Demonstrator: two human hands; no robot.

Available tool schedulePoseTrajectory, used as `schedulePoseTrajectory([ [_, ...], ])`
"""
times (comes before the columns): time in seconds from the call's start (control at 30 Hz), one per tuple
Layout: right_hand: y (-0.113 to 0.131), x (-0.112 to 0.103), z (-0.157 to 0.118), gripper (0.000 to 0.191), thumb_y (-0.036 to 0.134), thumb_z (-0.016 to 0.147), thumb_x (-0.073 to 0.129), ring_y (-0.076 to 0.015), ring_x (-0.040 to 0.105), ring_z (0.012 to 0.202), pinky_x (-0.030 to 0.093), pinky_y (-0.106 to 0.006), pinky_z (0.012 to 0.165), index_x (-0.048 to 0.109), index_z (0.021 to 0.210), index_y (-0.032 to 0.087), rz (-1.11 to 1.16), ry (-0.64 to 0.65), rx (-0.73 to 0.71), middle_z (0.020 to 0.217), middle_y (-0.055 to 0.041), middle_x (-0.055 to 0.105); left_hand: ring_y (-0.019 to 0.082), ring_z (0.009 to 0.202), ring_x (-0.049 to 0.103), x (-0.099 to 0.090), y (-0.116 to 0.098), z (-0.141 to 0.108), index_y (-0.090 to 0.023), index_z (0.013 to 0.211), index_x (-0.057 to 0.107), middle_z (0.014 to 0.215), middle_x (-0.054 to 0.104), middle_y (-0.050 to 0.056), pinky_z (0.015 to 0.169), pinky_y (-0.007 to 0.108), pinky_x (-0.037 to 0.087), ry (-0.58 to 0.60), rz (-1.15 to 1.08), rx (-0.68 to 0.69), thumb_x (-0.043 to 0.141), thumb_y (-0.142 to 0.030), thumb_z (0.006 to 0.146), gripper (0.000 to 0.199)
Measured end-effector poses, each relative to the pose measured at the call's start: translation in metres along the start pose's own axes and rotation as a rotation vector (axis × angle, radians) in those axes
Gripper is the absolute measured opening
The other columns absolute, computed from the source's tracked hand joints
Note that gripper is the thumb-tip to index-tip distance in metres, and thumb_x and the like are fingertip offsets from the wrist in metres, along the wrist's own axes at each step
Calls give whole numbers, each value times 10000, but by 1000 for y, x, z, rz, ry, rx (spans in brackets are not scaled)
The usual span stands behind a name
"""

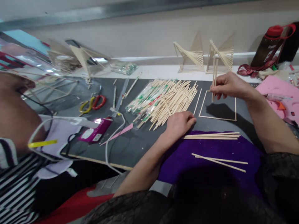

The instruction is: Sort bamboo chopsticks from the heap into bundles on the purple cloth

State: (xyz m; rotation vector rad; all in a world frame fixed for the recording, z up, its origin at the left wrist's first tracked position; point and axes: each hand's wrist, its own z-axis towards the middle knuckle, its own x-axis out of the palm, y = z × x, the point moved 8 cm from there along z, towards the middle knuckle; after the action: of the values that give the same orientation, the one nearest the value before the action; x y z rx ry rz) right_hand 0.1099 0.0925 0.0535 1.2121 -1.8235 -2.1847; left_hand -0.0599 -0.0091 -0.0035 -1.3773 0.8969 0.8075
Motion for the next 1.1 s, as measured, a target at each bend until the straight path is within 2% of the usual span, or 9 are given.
schedulePoseTrajectory([
  [0.13,4,30,-1,191,305,818,698,-86,593,518,419,-187,460,644,719,151,156,201,17,629,-10,662,132,537,533,-16,1,14,-194,836,779,659,686,32,521,252,372,-56,-666,-69,698,-377,737,223],
  [0.23,4,52,-4,221,332,816,689,-72,552,477,408,-182,456,617,696,162,200,347,45,553,22,610,80,485,473,-6,0,21,-166,896,777,659,665,20,442,212,317,-18,-1092,-150,783,-402,641,347],
  [0.33,-2,67,-5,272,382,807,693,-70,528,460,405,-183,460,589,671,172,192,428,63,517,36,582,57,497,487,10,-1,21,-145,919,773,695,668,19,427,186,329,-7,-1324,-186,842,-387,590,414],
  [0.53,-9,83,-2,255,350,835,649,-75,522,469,391,-199,475,588,665,170,59,470,73,540,35,577,43,490,504,23,11,17,-126,931,777,689,678,13,405,155,358,-86,-1442,-221,860,-342,571,428],
  [0.77,9,93,-6,168,178,858,577,-78,526,511,371,-212,552,744,845,164,-247,464,-30,538,44,579,47,448,480,26,15,17,-105,819,757,570,628,-6,386,156,337,-94,-1421,-267,891,-367,509,428],
  [0.83,13,91,-5,159,176,857,580,-79,553,538,387,-208,567,735,819,162,-221,427,-62,578,29,625,45,443,482,19,18,18,-111,752,729,560,624,-10,381,151,334,-152,-1418,-248,894,-378,498,404],
  [0.9,12,86,0,157,211,864,584,-82,573,550,403,-204,556,709,785,157,-144,335,-57,614,12,655,43,457,502,4,24,19,-127,727,696,627,667,2,379,144,338,-277,-1431,-196,888,-382,512,385],
  [1.0,6,80,16,161,232,861,584,-90,586,526,419,-200,517,675,754,154,-32,218,27,598,3,655,36,460,510,-22,33,17,-139,712,644,726,714,20,366,138,334,-465,-1444,-118,873,-400,552,383],
  [1.1,8,85,31,224,226,855,595,-93,588,495,409,-198,486,632,650,145,-45,241,107,565,-7,642,34,427,480,-38,37,12,-144,717,626,686,700,6,353,139,323,-553,-1414,-97,866,-402,575,380],
])
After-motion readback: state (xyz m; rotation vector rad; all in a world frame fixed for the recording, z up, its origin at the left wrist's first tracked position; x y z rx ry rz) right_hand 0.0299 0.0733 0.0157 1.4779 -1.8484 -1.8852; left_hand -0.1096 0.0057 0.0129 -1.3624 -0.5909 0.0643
